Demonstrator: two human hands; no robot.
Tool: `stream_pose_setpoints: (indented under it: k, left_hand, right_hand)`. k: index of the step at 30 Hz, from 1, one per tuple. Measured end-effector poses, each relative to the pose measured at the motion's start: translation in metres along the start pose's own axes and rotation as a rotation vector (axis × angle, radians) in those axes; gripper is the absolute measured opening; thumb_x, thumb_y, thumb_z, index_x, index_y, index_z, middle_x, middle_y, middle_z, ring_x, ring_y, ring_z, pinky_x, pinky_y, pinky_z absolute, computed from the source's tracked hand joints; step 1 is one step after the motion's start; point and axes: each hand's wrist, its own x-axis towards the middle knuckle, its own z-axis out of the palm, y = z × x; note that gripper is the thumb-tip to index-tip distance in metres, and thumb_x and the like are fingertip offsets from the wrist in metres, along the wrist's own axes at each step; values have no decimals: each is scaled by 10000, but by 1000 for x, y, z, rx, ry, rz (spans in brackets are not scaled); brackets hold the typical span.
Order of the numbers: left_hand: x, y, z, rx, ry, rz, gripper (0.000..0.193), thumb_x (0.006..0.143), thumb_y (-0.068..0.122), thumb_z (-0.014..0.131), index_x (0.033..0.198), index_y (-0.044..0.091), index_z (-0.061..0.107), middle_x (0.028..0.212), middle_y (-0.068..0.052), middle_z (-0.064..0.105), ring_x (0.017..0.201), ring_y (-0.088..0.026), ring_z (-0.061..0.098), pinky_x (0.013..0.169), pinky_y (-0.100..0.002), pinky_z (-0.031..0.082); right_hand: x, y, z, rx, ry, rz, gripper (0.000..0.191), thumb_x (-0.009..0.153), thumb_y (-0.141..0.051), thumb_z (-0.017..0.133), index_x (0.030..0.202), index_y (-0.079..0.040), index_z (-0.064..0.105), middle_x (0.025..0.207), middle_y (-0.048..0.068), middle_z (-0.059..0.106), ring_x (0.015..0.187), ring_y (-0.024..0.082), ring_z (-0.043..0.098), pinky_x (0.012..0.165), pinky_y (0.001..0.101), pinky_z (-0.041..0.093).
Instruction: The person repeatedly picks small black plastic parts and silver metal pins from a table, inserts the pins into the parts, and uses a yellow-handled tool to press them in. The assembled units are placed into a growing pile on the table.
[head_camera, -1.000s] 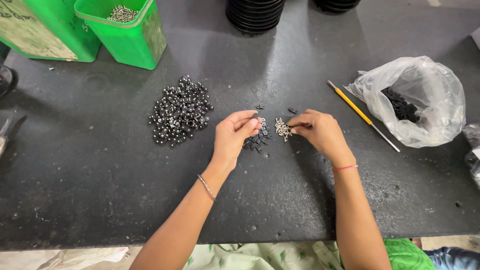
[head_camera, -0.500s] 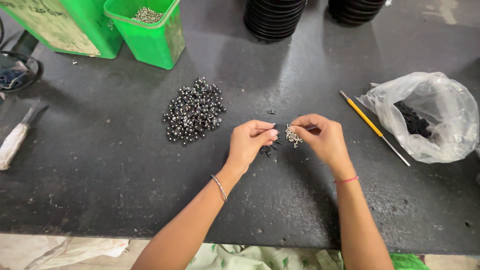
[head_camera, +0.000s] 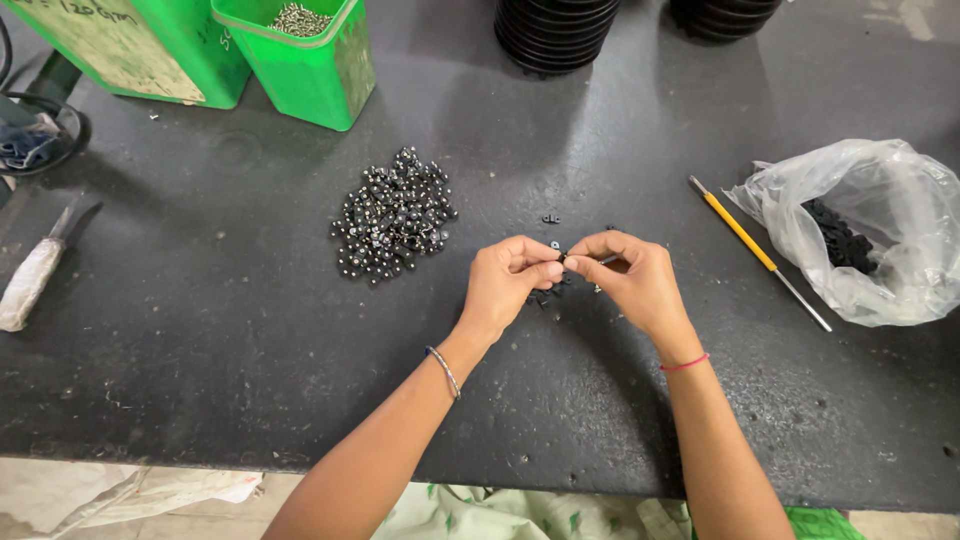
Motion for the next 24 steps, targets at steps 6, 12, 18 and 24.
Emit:
stream_pose_setpoints:
  k: [6, 12, 18, 24]
  left_hand:
    - [-1, -1, -2, -3, -52, 40, 99, 888, -35, 720, 986, -23, 706, 904, -83, 765, 809, -116, 727, 716, -250, 581]
    - [-4, 2, -2, 51, -76, 94, 57, 914, -31, 728, 968, -21, 711, 904, -76, 763, 803, -105, 697, 721, -248, 572]
    - [-12, 33, 1, 437, 149, 290, 124, 868, 46, 755, 991, 46, 741, 887, -65, 784, 810, -117, 747, 736, -272, 586]
    - [-11, 81, -54, 1030, 686, 667, 159, 852, 22, 741, 995, 70, 692, 1022, -107, 717, 1011, -334, 624, 913, -451, 456]
  right_hand:
    - [-1, 3, 1, 113, -24, 27, 160, 862, -76, 783, 1017, -37, 772, 915, 8, 772, 814, 63, 669, 736, 235, 544]
    - [-4, -2, 3, 118, -17, 22, 106, 886, -52, 779, 987, -18, 780, 891, 23, 770, 813, 72, 668, 737, 240, 536]
    - [-2, 1, -5, 173, 18, -36, 207, 883, -52, 761, 1087, -36, 731, 983, 10, 756, 889, 64, 686, 799, 231, 566]
    - [6, 28, -43, 199, 254, -5, 176, 978, -91, 707, 1145, -34, 714, 978, 4, 736, 862, 71, 683, 799, 236, 567]
